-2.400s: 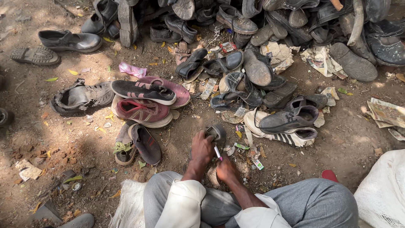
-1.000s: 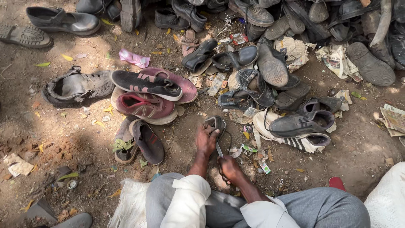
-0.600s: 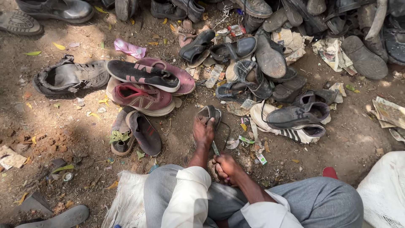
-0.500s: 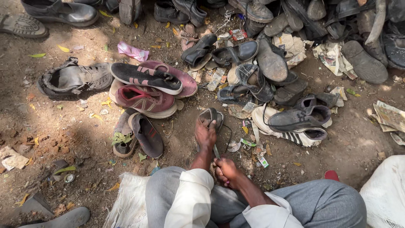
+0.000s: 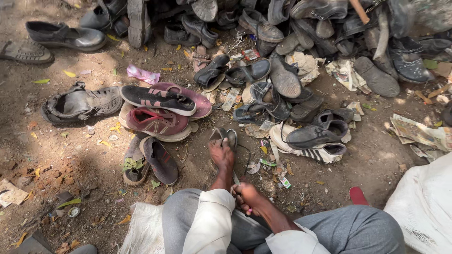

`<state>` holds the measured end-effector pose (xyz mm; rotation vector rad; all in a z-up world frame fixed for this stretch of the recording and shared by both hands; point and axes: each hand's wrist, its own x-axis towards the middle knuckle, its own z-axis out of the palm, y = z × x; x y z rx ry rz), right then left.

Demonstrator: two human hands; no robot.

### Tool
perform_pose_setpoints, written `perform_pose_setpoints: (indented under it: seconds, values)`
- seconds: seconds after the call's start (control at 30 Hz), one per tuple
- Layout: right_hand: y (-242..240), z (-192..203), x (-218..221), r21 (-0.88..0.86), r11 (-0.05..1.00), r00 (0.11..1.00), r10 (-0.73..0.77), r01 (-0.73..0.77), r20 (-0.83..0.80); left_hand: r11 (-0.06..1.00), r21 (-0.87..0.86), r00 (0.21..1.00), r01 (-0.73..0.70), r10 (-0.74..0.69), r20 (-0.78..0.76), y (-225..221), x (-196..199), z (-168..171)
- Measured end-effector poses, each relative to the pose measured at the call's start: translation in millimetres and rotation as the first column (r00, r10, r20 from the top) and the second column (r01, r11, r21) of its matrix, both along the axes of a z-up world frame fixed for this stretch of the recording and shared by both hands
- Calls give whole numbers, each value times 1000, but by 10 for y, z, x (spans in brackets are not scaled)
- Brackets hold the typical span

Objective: The person scrapes the bottom of a shoe with a knife and wipes it with a brush while sitting on the ground surrounded by piles of footwear.

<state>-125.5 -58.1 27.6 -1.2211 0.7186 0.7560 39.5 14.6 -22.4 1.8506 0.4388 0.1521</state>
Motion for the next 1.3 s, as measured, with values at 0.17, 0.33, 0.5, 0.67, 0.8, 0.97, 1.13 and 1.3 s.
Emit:
perform_pose_setpoints:
  seconds: [0.17, 0.33, 0.5, 0.67, 0.8, 0.97, 1.13, 1.3]
  values:
    - [-403, 193, -194, -216, 974, 991, 90, -66, 102, 964, -266, 998, 28, -43, -48, 77, -102, 72]
    - [-592, -22, -317, -488, 872, 953, 182, -42, 242, 946, -76, 948, 316, -312, 60, 283, -570, 570]
    - [-576, -256, 26, -604, 786, 929, 309, -129, 204, 971, 69, 973, 229, -227, -38, 225, -1091, 1063]
    - [-455, -143, 190, -607, 793, 974, 174, -52, 145, 967, -54, 943, 249, -229, 241, 414, -1610, 2080]
    - [-343, 268, 260, -648, 760, 966, 133, 43, 221, 958, 53, 926, 283, -287, 244, 525, -1701, 2700]
    - [-476, 1258, 413, -714, 700, 821, 388, 33, 418, 776, 551, 794, 308, -529, 301, 238, -1414, 2739]
    - [-1270, 1622, 162, -832, 551, 777, 551, -65, 304, 705, 565, 691, 429, -659, 298, 162, -1344, 2205]
    - [-1515, 945, -54, -819, 547, 774, 591, -174, 230, 459, 657, 705, 597, -691, -158, 273, -1222, 1763]
